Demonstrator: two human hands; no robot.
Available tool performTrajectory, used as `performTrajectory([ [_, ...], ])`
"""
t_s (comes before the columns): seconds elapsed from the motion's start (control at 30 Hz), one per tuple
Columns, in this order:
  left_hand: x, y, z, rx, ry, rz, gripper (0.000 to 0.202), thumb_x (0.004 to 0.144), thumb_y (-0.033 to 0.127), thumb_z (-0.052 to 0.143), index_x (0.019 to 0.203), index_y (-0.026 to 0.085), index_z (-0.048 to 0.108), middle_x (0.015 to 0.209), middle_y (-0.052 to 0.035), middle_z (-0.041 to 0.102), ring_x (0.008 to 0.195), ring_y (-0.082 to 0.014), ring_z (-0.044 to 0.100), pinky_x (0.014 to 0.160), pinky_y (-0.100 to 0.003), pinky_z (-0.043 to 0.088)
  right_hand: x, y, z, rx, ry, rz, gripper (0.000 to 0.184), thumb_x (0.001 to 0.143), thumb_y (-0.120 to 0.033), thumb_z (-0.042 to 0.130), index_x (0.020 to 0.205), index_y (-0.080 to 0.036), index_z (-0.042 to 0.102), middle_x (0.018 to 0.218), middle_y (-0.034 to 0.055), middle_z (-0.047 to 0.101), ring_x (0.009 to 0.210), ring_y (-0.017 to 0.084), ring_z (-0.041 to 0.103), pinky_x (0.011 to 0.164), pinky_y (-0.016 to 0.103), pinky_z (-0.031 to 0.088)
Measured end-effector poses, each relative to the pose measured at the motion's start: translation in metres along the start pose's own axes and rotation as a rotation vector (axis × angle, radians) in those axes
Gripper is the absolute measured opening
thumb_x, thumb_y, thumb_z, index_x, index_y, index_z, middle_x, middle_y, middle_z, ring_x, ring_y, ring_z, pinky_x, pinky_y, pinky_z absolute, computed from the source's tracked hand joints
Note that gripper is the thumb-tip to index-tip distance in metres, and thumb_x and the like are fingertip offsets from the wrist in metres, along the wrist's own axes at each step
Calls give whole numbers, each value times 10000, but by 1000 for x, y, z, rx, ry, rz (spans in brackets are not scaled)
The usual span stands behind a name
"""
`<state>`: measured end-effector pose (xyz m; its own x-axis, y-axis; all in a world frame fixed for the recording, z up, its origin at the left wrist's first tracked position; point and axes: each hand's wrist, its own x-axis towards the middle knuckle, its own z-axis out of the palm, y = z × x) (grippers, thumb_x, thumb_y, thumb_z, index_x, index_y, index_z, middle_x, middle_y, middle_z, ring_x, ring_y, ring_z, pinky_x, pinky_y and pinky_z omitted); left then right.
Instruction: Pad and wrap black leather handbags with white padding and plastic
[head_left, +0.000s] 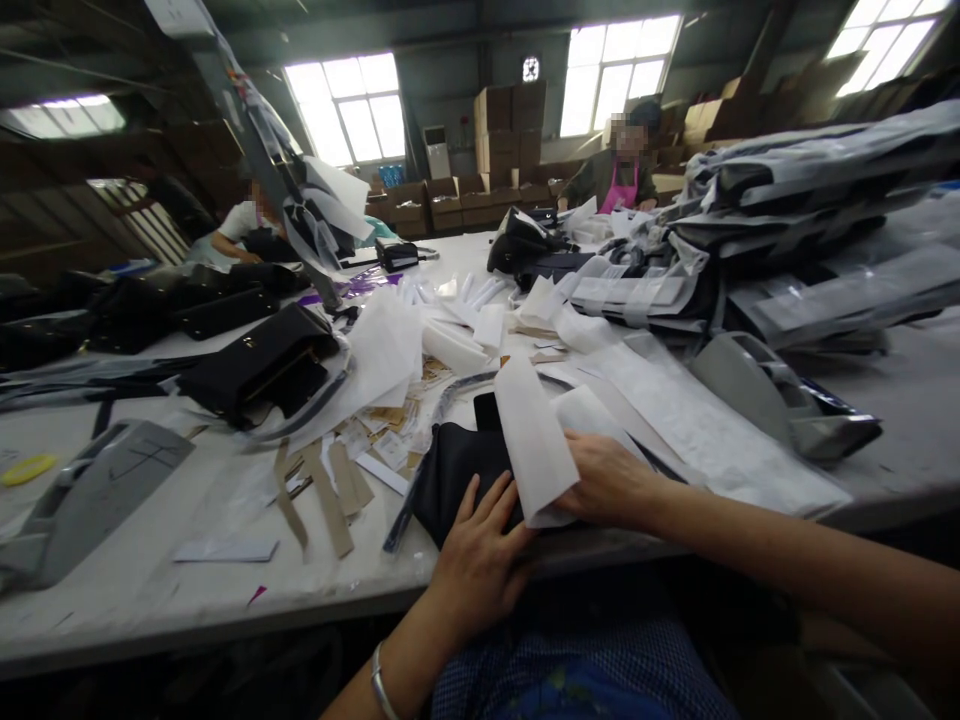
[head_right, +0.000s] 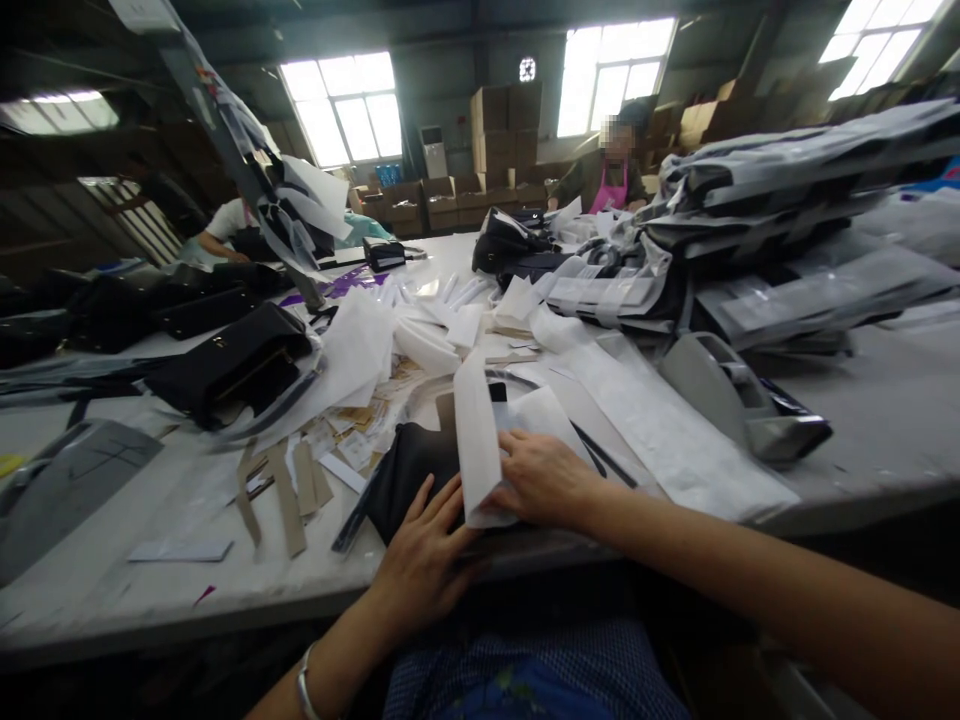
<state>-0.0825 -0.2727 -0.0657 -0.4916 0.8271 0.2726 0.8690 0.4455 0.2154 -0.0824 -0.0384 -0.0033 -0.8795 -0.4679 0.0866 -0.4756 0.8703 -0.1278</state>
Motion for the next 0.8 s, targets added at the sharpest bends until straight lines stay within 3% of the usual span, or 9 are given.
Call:
performTrajectory([
  [0.13,-3,-2,5,-1,123,31,332,914,280,573,1243,282,612,1318,-97,617,1300,-291,521,1141,-574,368,-7,2,11,-71,17,-47,672,924,-608,500,1492,-258,417,1507,154,461,1290,361,505,1040,533,397],
  [0.2,-6,-3,7,3,169,43,335,900,233,575,1231,256,624,1183,-97,681,1159,-282,615,1033,-518,496,-8,4,12,-63,-19,-26,675,937,-635,445,1516,-296,372,1533,142,430,1377,390,416,1089,581,322],
  [0.3,-14,2,5,31,229,67,393,892,172,563,1281,207,601,1131,-105,710,1036,-269,668,901,-450,583,-6,7,13,-27,-68,1,690,936,-669,401,1520,-302,366,1543,151,411,1387,407,403,1094,600,301],
  [0.4,-24,19,-11,79,286,90,354,885,129,561,1233,146,626,1161,-123,717,1065,-270,677,930,-441,589,-6,9,15,4,-62,-2,703,935,-675,396,1522,-290,362,1536,164,415,1383,414,408,1087,620,298],
  [0.47,-23,36,-28,65,299,149,307,878,127,588,1179,126,647,1138,-113,733,1056,-227,690,960,-366,585,-7,9,18,14,-37,-16,695,943,-663,392,1523,-281,359,1530,171,421,1381,414,411,1082,631,298],
  [0.57,1,50,-55,-3,241,260,315,898,143,590,1210,136,631,1197,-90,716,1102,-166,674,1008,-266,545,-9,10,21,12,3,-34,669,954,-619,417,1517,-260,377,1516,187,436,1372,418,423,1077,644,297],
  [0.67,39,34,-67,4,91,153,330,960,158,492,1277,167,585,1353,-86,626,1248,-191,591,1125,-390,456,-9,12,20,17,16,-47,649,956,-588,438,1485,-213,438,1499,196,457,1367,417,429,1086,645,292],
  [0.8,66,-11,-54,-8,-133,-67,449,974,280,504,1415,200,463,1430,-113,555,1335,-265,513,1137,-567,390,-6,21,14,82,18,-30,704,953,-641,389,1423,-133,516,1459,195,509,1345,384,464,1105,599,316],
])
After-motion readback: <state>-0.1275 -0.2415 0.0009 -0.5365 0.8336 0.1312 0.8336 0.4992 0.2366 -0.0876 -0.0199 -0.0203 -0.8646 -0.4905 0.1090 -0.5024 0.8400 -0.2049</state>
